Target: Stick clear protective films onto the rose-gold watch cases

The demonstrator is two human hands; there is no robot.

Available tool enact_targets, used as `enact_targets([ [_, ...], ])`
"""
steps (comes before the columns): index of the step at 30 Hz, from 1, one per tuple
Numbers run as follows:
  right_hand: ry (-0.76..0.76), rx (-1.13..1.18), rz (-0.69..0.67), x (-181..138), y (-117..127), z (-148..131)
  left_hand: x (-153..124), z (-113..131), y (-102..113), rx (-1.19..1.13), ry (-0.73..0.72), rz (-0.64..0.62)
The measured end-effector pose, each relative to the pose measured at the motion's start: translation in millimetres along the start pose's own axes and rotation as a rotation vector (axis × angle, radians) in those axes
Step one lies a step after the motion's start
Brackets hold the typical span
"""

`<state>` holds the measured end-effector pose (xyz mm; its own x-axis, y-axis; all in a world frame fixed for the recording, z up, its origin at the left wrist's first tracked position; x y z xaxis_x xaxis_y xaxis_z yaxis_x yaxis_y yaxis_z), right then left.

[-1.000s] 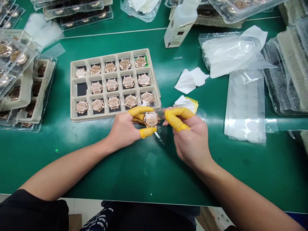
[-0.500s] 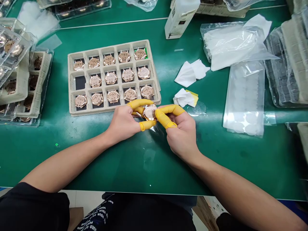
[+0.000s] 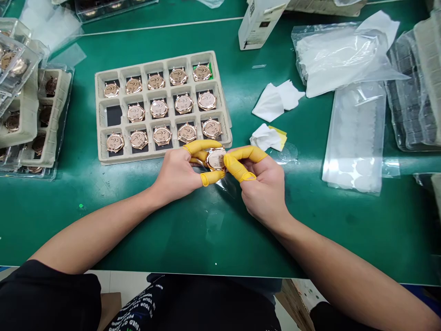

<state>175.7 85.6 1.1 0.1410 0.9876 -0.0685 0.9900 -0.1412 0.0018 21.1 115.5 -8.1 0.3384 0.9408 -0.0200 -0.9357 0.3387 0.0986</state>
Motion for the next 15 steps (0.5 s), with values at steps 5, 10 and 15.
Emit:
enact_targets([
  [5, 0.030, -0.046, 0.011, -0.7, -0.7, -2.5, 0.1, -0.1, -0.4, -0.004, 0.004, -0.001],
  [10, 0.032, -0.058, 0.012, -0.7, -0.9, -2.9, -0.4, -2.1, -0.7, -0.021, 0.012, 0.000],
  [15, 0.020, -0.058, 0.018, 0.2, 0.3, -2.5, 0.3, -0.6, -0.9, -0.023, 0.003, 0.000],
])
Point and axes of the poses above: each hand's wrist, its own x-axis towards the middle knuckle, its own y-axis out of the back of the hand, z = x × y, the point moved 9 cm from there along x, towards the middle knuckle, and after that the axes turned 1 degree about -y, right-handed, at the moved point
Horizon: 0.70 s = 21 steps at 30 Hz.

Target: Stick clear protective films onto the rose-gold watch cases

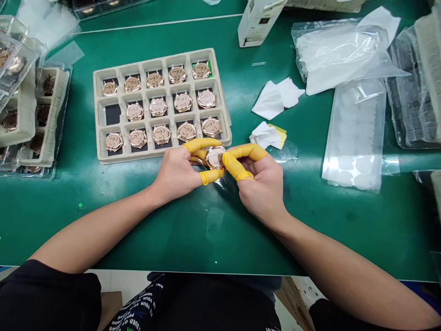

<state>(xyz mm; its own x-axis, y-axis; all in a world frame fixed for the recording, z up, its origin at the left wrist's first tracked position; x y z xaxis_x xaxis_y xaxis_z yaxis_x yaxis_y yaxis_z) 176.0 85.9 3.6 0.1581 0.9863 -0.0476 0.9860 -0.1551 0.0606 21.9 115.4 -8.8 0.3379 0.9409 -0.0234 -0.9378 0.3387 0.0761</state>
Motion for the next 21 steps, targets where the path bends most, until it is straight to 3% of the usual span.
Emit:
enact_targets([
  [9, -0.001, -0.021, -0.028, -2.0, -6.1, 0.4, 0.6, 0.8, 0.3, 0.028, 0.006, 0.001],
  [12, 0.145, -0.070, 0.117, 10.0, 21.2, -15.8, -0.1, -0.9, 2.7, 0.030, 0.007, 0.028],
  [15, 0.319, -0.391, 0.304, 29.7, 60.4, -37.3, -0.7, -0.1, 5.0, 0.059, 0.003, 0.053],
  [18, 0.157, -0.747, 0.207, 58.6, 74.9, -24.3, -0.6, 1.3, 4.1, 0.077, 0.011, 0.044],
  [21, 0.031, -0.787, 0.125, 69.8, 80.9, -11.0, -0.3, 1.9, 3.9, 0.072, 0.018, 0.043],
])
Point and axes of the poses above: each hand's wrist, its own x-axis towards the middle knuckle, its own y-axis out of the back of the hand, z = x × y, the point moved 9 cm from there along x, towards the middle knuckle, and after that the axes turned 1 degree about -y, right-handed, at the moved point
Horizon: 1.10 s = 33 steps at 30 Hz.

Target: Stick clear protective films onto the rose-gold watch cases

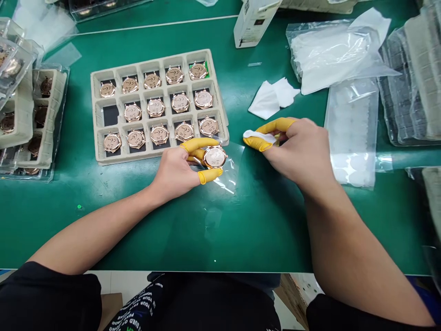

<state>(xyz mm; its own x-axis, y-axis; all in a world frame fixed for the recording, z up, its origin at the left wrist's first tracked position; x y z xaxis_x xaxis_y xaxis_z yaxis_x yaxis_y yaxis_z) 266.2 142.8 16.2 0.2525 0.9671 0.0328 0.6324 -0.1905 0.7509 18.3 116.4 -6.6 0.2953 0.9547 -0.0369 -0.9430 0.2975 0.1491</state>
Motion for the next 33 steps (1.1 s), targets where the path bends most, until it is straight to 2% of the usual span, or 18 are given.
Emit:
enact_targets([
  [1, 0.009, 0.025, 0.038, 1.0, 4.7, 0.6, 0.1, 0.1, 0.1, -0.003, -0.002, 0.002],
  [3, 0.036, 0.056, 0.220, 0.2, 24.8, 2.9, 0.2, 0.5, 0.2, -0.006, -0.014, 0.002],
  [5, 0.003, 0.016, 0.343, -1.6, 40.5, 11.7, 0.2, 0.3, -0.1, -0.003, -0.026, -0.001],
  [7, -0.066, -0.060, 0.268, 0.4, 38.8, 21.8, 0.2, -0.4, -0.6, -0.004, -0.030, -0.005],
  [9, -0.084, -0.150, 0.063, 1.3, 24.1, 23.1, 0.2, -0.8, -0.7, -0.009, -0.028, -0.006],
  [11, -0.054, -0.280, -0.086, -1.4, 13.6, 14.7, 0.2, -0.3, -0.2, -0.006, -0.025, 0.000],
  [13, -0.042, -0.409, -0.143, -4.3, 11.2, 4.5, 0.1, 0.9, 0.4, 0.008, -0.024, 0.006],
  [15, -0.059, -0.366, -0.160, -7.7, 10.6, -4.3, 0.0, 2.1, 0.7, 0.015, -0.029, 0.010],
  [18, -0.015, 0.087, -0.188, -20.7, 0.3, -23.4, -0.3, 1.7, 1.3, 0.008, -0.033, 0.023],
  [20, 0.107, 0.299, -0.187, -35.6, -7.8, -42.5, -0.5, 0.5, 1.8, 0.005, -0.032, 0.032],
  [23, 0.336, 0.247, -0.152, -60.4, -20.5, -70.1, -0.9, -0.5, 1.6, -0.005, -0.033, 0.029],
  [26, 0.439, 0.194, -0.165, -73.8, -35.3, -82.9, -1.4, -2.2, 0.0, -0.044, -0.005, 0.008],
  [29, 0.445, 0.187, -0.145, -74.8, -41.0, -81.1, -1.8, -3.8, -1.2, -0.098, 0.029, -0.003],
  [33, 0.360, 0.267, -0.140, -71.8, -45.1, -66.4, -1.6, -3.3, -1.2, -0.100, 0.032, -0.006],
])
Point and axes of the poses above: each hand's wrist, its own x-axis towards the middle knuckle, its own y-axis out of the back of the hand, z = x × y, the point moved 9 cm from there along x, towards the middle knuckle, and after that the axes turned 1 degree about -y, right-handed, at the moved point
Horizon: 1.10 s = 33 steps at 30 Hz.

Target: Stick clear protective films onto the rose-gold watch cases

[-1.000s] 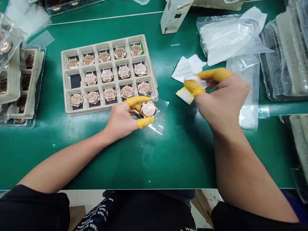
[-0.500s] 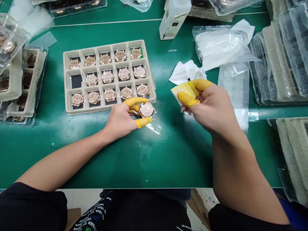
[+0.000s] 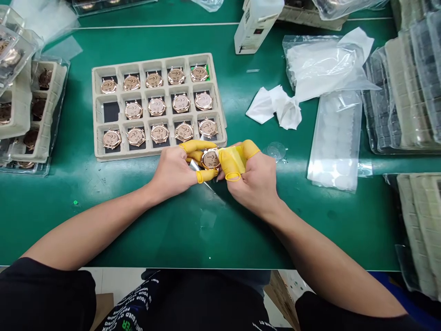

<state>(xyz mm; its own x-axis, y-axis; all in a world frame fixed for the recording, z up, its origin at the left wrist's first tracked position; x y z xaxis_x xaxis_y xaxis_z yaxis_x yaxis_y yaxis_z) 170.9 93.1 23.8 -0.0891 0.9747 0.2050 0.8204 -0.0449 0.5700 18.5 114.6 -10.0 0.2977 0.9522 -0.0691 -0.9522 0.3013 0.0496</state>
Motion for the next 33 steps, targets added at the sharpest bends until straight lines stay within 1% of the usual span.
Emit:
enact_targets([
  [4, -0.061, 0.125, -0.037, 1.3, 0.1, 12.6, 1.0, 1.1, 2.1, 0.040, -0.030, 0.014],
  [6, -0.005, 0.109, -0.011, 5.8, 9.7, 11.1, 1.7, -0.7, 2.3, 0.031, -0.018, 0.013],
  [7, 0.065, 0.053, 0.039, 8.0, 18.5, 6.6, 2.0, -1.6, 2.3, 0.023, -0.009, 0.013],
  [9, 0.268, -0.105, 0.170, 8.2, 35.2, -9.2, 2.2, -2.7, 2.1, 0.015, 0.003, 0.012],
  [10, 0.386, -0.174, 0.217, 5.5, 38.9, -18.9, 2.1, -2.8, 2.1, 0.016, 0.007, 0.012],
  [11, 0.502, -0.223, 0.235, 1.7, 38.4, -28.1, 1.9, -3.0, 2.0, 0.018, 0.011, 0.012],
  [13, 0.673, -0.263, 0.203, -6.3, 30.1, -41.5, 1.2, -3.1, 2.4, 0.028, 0.014, 0.012],
  [14, 0.724, -0.272, 0.171, -9.3, 25.0, -46.0, 0.9, -3.0, 2.9, 0.037, 0.013, 0.014],
  [16, 0.759, -0.279, 0.100, -11.8, 19.0, -50.5, 0.5, -2.1, 4.0, 0.065, -0.003, 0.018],
  [18, 0.688, -0.228, -0.022, -6.6, 19.9, -46.0, 0.6, -1.6, 2.9, 0.086, -0.019, 0.000],
  [19, 0.602, -0.182, -0.109, -1.1, 21.6, -38.7, 0.8, -1.8, 2.2, 0.090, -0.022, -0.008],
  [20, 0.485, -0.139, -0.187, 5.2, 24.4, -27.9, 1.1, -2.3, 1.6, 0.090, -0.021, -0.014],
  [21, 0.364, -0.121, -0.226, 11.2, 29.3, -15.6, 1.4, -3.0, 1.2, 0.083, -0.016, -0.017],
  [22, 0.257, -0.140, -0.213, 16.6, 36.2, -3.5, 1.6, -3.3, 1.5, 0.076, -0.016, -0.011],
  [23, 0.181, -0.182, -0.147, 20.9, 45.0, 6.0, 1.7, -3.4, 1.4, 0.069, -0.019, -0.009],
  [25, 0.115, -0.220, 0.009, 23.8, 55.4, 14.3, 1.4, -1.8, -0.5, 0.048, -0.041, -0.025],
  [26, 0.102, -0.173, 0.032, 23.0, 51.7, 15.5, 1.0, -1.2, -3.3, 0.059, -0.049, -0.054],
  [27, 0.076, -0.090, -0.003, 21.9, 41.7, 16.8, 0.5, -0.1, -5.4, 0.069, -0.061, -0.076],
  [28, 0.037, 0.008, -0.069, 20.6, 28.8, 17.7, 0.0, 0.8, -7.4, 0.077, -0.067, -0.096],
  [30, -0.069, 0.171, -0.178, 20.7, 8.5, 16.9, -0.2, 3.3, -6.7, 0.076, -0.074, -0.084],
  [31, -0.119, 0.221, -0.181, 24.8, 5.4, 14.5, 0.0, 2.6, -5.9, 0.045, -0.048, -0.075],
  [33, -0.192, 0.274, -0.128, 44.0, 7.2, 4.5, 0.4, -1.1, -3.7, 0.009, 0.034, -0.052],
])
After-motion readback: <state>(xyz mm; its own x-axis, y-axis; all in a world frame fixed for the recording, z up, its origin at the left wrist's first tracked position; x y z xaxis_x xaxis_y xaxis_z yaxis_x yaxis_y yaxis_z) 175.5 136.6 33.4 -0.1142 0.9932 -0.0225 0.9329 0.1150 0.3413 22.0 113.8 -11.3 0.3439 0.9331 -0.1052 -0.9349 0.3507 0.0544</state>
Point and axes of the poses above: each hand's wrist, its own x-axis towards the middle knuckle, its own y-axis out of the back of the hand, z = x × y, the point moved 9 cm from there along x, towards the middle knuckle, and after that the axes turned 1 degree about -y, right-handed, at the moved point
